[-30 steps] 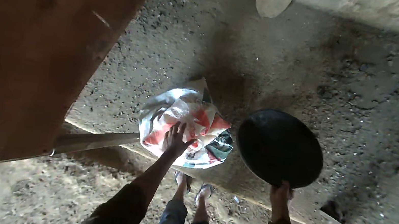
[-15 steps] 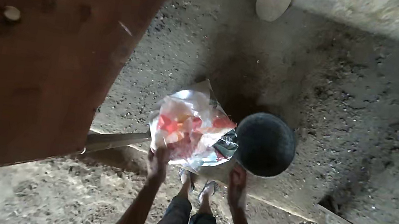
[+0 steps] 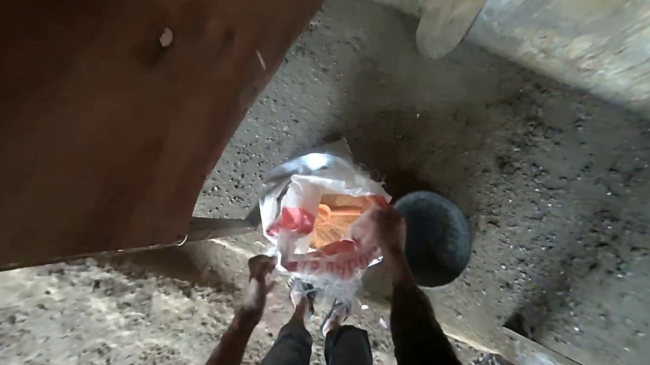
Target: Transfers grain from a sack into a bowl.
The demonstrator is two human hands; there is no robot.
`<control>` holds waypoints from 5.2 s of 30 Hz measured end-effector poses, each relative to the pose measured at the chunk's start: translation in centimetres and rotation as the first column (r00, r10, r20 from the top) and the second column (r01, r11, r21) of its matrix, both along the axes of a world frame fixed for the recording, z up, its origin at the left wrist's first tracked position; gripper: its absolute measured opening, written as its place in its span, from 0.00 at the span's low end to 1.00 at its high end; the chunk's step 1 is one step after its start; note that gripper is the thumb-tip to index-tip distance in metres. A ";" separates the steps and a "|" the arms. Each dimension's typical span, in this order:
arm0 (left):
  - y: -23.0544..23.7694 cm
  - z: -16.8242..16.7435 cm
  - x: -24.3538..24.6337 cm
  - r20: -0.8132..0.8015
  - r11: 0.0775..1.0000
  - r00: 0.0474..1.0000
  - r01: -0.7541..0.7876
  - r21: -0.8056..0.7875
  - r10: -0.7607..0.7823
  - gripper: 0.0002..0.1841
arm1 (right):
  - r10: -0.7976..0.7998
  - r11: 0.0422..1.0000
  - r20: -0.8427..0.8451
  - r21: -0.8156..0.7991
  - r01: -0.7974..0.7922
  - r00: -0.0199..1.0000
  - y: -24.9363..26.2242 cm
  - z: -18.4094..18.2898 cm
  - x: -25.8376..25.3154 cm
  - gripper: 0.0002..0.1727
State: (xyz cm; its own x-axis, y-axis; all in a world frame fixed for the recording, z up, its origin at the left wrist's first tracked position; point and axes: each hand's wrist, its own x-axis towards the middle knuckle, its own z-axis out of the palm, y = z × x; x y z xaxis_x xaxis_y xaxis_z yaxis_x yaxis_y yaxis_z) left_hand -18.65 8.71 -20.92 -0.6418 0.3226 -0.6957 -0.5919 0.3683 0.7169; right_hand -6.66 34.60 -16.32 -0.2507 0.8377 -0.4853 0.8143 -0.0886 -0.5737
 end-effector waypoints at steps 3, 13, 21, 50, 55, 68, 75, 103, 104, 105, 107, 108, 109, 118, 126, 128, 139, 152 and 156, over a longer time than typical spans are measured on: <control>2.2 2.2 -2.6 -0.213 0.994 0.973 0.102 0.040 -0.091 0.38 | 0.099 0.995 0.053 -0.021 -0.098 0.994 0.6 2.8 1.4 0.22; 10.3 0.9 -8.4 -0.321 0.914 0.891 0.201 -0.353 -0.320 0.25 | -0.004 0.998 0.162 0.058 -0.006 0.987 3.8 1.5 6.7 0.21; 10.8 1.1 -5.9 -0.181 0.947 0.953 0.193 -0.258 -0.244 0.33 | 0.035 0.923 0.198 0.370 -0.108 0.980 2.4 3.6 4.8 0.45; 9.0 0.6 2.5 0.180 0.967 0.953 -0.228 -0.110 0.245 0.50 | 0.829 0.536 0.303 -0.188 -0.823 0.470 2.7 -16.4 -8.1 0.26; 9.3 -0.9 3.3 0.041 0.954 0.954 -0.298 0.011 0.297 0.41 | 0.839 0.498 0.357 -0.203 -0.843 0.410 2.9 -11.2 -7.4 0.29; 9.9 -0.9 1.4 0.178 0.981 0.971 -0.134 -0.140 0.158 0.42 | 0.822 0.567 0.348 -0.422 -0.708 0.451 2.3 -6.2 -6.2 0.40; 9.9 -1.1 1.6 0.010 0.981 1.000 -0.004 -0.192 0.006 0.25 | 0.621 0.765 0.538 -0.262 -0.588 0.569 3.8 -8.3 -5.0 0.27; 10.9 -3.1 5.6 0.014 0.964 0.975 -0.223 0.147 0.224 0.23 | 0.698 0.406 -0.300 -0.582 -0.704 0.651 6.2 -16.2 0.5 0.21; 11.3 -3.1 5.5 0.026 0.949 0.966 -0.258 0.184 0.257 0.24 | 0.701 0.411 -0.293 -0.579 -0.704 0.650 6.6 -15.5 0.3 0.21; 11.5 -3.0 5.5 0.038 0.936 0.958 -0.288 0.201 0.286 0.26 | 0.706 0.414 -0.290 -0.570 -0.709 0.646 6.9 -14.9 0.3 0.22; 11.6 -3.2 5.5 0.052 0.927 0.948 -0.317 0.199 0.313 0.26 | 0.717 0.409 -0.299 -0.552 -0.727 0.630 7.5 -13.9 0.5 0.23; 11.7 -3.3 5.5 0.055 0.923 0.944 -0.330 0.200 0.326 0.26 | 0.722 0.395 -0.309 -0.551 -0.735 0.620 7.9 -13.5 0.6 0.22; 11.7 -3.4 5.5 0.059 0.917 0.942 -0.336 0.216 0.331 0.26 | 0.721 0.387 -0.313 -0.560 -0.733 0.619 8.2 -12.9 0.8 0.21; 12.0 -3.9 5.7 -0.028 0.910 0.958 -0.261 0.322 0.285 0.25 | 0.593 0.424 -0.457 -0.523 -0.740 0.663 11.0 -8.3 6.3 0.17; 11.5 -3.0 5.5 -0.104 0.964 0.976 -0.168 0.205 0.192 0.22 | 0.401 0.619 -0.432 -0.522 -0.586 0.808 15.5 -3.4 17.6 0.12; 11.3 -2.9 5.3 -0.085 0.964 0.980 -0.159 0.212 0.180 0.23 | 0.346 0.671 -0.383 -0.537 -0.511 0.857 16.7 -2.4 21.3 0.12; 9.5 -0.1 8.7 -0.149 0.938 0.958 -0.274 -0.213 0.246 0.47 | 0.351 0.890 0.407 -0.425 -0.165 0.843 17.8 -8.8 31.8 0.25; 12.8 0.0 12.3 -0.069 0.903 0.944 -0.328 -0.276 0.321 0.52 | 0.310 0.948 0.619 -0.147 -0.281 0.722 12.5 1.8 24.0 0.30; 12.5 -0.8 11.5 -0.111 0.899 0.912 -0.409 -0.155 0.396 0.35 | 0.666 0.720 0.334 -0.054 -0.692 0.666 6.9 7.6 16.0 0.25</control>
